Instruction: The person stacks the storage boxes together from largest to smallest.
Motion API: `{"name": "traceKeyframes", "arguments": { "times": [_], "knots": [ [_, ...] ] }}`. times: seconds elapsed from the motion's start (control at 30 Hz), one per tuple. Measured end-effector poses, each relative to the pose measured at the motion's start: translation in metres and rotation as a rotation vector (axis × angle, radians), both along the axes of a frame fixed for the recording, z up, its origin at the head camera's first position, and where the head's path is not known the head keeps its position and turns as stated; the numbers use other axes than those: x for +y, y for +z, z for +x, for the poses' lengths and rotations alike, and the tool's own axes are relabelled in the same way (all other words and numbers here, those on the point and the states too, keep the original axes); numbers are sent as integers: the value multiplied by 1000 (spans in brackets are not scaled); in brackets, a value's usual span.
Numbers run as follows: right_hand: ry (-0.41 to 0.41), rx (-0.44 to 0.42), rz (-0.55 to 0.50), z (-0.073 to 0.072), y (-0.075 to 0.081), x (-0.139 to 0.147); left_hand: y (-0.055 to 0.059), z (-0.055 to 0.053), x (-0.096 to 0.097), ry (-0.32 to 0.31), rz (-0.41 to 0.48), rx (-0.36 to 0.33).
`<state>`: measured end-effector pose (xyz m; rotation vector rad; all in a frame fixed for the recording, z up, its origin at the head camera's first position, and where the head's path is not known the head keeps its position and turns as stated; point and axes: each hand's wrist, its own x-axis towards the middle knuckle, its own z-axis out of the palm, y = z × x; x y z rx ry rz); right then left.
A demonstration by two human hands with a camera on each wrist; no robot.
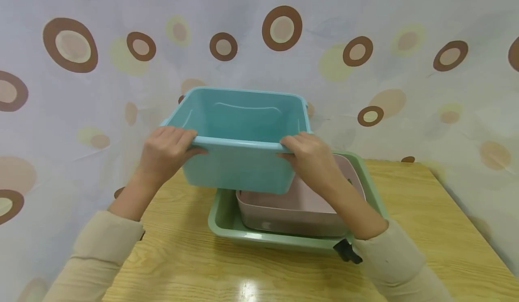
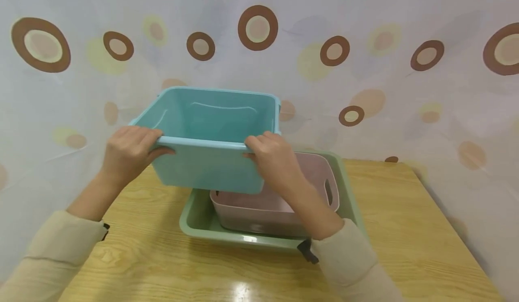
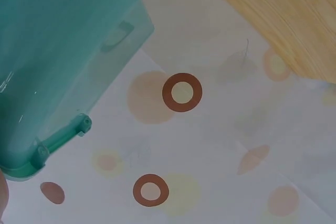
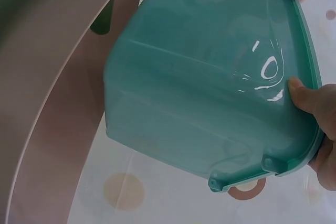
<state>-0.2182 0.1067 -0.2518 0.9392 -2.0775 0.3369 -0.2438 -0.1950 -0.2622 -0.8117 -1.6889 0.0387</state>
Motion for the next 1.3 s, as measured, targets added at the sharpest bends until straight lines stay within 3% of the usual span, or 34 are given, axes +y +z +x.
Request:
{"name": "traceKeyframes", "arguments": {
  "times": [0.47, 1.3],
  "knots": [
    [-7, 32, 10, -3, -2, 30, -4, -3, 32, 35, 6, 29],
    [-2, 89, 13, 5, -8, 77, -13, -7, 77, -13, -30, 82]
  ]
}}
